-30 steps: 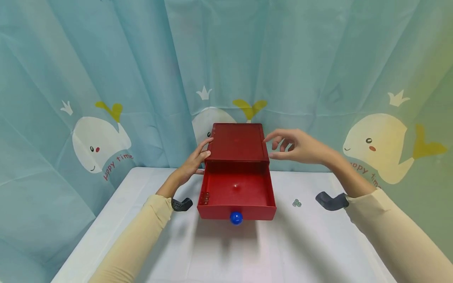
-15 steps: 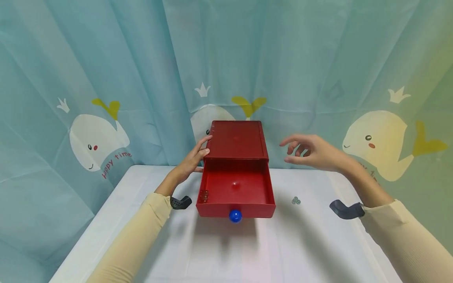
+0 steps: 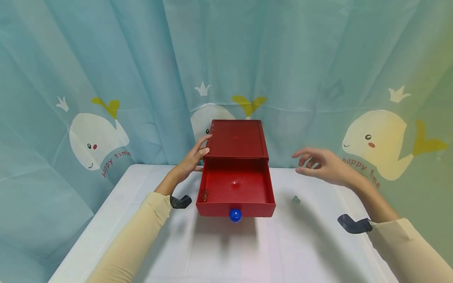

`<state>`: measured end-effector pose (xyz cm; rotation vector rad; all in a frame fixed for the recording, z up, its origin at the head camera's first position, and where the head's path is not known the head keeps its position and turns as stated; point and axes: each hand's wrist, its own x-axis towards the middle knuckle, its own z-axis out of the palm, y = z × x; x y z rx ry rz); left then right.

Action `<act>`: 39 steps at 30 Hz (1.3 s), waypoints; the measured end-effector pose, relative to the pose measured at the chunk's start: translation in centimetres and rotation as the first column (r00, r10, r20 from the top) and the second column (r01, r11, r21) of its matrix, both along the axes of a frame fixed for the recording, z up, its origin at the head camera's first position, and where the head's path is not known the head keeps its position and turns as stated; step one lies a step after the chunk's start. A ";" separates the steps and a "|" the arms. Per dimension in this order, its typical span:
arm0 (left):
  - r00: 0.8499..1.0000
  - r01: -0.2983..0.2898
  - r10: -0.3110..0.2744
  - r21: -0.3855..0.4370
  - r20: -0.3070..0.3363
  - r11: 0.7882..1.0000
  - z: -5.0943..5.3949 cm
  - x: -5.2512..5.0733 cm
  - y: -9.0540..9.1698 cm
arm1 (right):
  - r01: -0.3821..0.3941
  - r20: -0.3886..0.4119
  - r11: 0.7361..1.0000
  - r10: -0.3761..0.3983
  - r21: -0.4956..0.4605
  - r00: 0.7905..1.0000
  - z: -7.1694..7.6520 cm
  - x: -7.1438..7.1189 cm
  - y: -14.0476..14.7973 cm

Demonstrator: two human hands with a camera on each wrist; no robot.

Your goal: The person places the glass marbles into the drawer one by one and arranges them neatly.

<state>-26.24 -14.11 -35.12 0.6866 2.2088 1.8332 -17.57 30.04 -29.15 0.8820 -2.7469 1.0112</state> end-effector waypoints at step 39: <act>1.000 0.003 -0.003 0.005 0.006 1.000 -0.2 -0.2 0.0 | 0.168 0.132 0.984 -0.159 -0.064 0.978 -13.2 0.5 3.5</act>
